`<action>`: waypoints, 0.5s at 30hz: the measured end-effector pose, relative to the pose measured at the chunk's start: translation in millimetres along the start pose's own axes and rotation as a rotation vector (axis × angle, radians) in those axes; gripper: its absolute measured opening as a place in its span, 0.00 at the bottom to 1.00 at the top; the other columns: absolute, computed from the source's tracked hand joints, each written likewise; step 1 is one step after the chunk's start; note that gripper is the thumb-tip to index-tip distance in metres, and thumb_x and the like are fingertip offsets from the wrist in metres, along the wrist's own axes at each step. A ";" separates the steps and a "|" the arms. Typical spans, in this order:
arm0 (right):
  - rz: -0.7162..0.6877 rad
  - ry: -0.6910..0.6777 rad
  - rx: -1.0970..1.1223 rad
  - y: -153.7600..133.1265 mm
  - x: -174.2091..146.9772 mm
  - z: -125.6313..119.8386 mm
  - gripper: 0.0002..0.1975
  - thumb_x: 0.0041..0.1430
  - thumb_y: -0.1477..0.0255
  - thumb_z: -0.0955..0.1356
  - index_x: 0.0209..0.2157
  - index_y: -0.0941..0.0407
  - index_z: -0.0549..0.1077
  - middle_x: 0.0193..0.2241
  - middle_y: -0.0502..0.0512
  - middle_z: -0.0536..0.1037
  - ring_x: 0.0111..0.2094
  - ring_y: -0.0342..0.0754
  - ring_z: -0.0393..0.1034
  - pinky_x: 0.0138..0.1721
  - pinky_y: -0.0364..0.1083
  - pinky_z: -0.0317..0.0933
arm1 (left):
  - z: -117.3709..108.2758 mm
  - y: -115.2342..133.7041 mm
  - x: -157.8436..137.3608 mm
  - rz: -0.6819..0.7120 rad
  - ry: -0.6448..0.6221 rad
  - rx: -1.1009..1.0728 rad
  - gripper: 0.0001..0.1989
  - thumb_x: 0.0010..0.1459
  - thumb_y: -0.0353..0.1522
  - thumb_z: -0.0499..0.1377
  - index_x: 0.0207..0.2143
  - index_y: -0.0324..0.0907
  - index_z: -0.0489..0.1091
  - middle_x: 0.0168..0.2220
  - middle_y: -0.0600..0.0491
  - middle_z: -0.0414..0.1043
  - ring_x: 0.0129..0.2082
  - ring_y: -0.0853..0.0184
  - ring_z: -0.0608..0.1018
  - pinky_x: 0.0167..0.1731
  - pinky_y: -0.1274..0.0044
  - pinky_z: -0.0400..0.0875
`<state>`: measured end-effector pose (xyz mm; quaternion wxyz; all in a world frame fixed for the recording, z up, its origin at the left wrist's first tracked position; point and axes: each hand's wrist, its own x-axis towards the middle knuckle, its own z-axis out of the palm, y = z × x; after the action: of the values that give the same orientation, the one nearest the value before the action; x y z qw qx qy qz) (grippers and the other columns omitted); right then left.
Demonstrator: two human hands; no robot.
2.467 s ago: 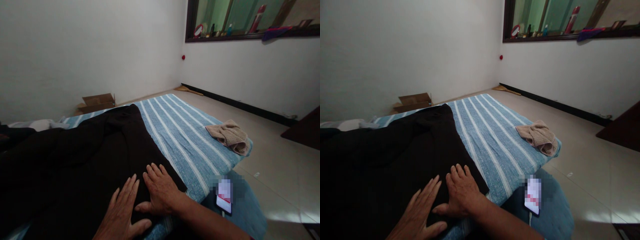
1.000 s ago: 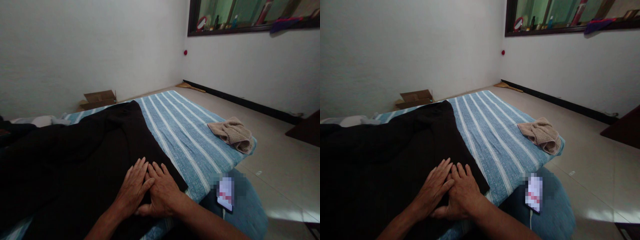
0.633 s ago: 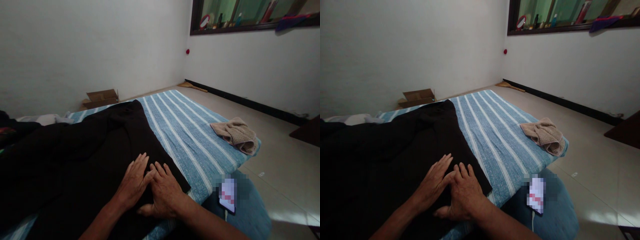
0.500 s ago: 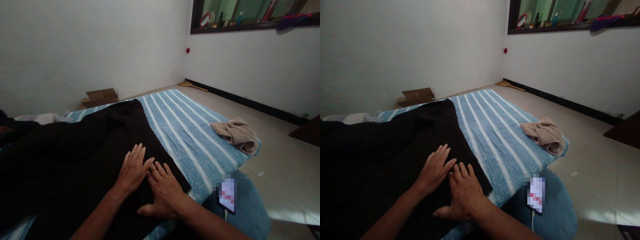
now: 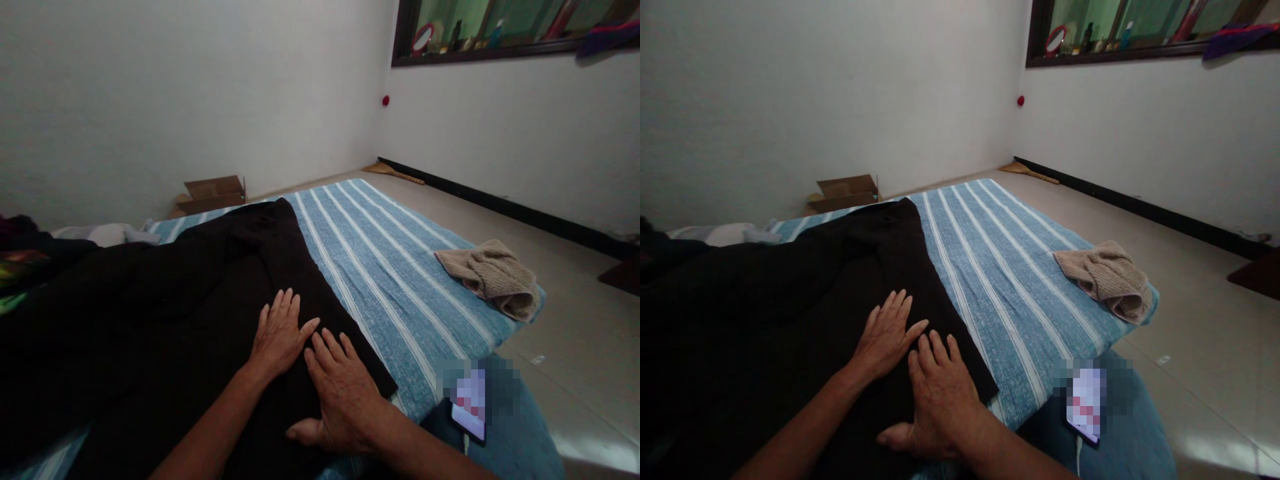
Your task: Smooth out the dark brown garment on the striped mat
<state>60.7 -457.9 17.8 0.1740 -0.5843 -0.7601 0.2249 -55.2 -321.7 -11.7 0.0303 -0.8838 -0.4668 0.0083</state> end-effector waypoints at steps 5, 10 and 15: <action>0.018 -0.069 0.028 -2.8 -0.4 -3.2 0.46 0.53 0.46 0.57 0.61 0.68 0.49 0.63 0.69 0.41 0.63 0.59 0.27 0.60 0.59 0.25 | 3.4 -1.0 -3.1 0.001 0.015 -0.025 0.35 0.59 0.49 0.40 0.59 0.33 0.55 0.62 0.42 0.48 0.63 0.56 0.48 0.58 0.61 0.47; 0.028 -0.107 0.020 -1.4 1.3 1.1 0.46 0.53 0.45 0.57 0.61 0.67 0.48 0.62 0.69 0.40 0.63 0.60 0.27 0.60 0.61 0.26 | 2.1 -1.2 -6.5 0.007 0.037 -0.080 0.34 0.59 0.49 0.42 0.59 0.34 0.55 0.62 0.42 0.48 0.63 0.56 0.48 0.57 0.60 0.47; 0.017 -0.091 -0.045 5.3 4.0 16.9 0.51 0.48 0.41 0.59 0.61 0.65 0.50 0.62 0.67 0.41 0.63 0.61 0.30 0.60 0.62 0.31 | -0.6 -1.2 -11.1 0.005 0.027 -0.137 0.34 0.59 0.48 0.43 0.59 0.33 0.55 0.62 0.41 0.47 0.63 0.55 0.47 0.58 0.58 0.47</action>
<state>55.1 -455.3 0.8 0.1242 -0.5835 -0.7672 0.2356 -62.5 -330.2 -11.1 -0.0239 -0.8850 -0.4635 -0.0357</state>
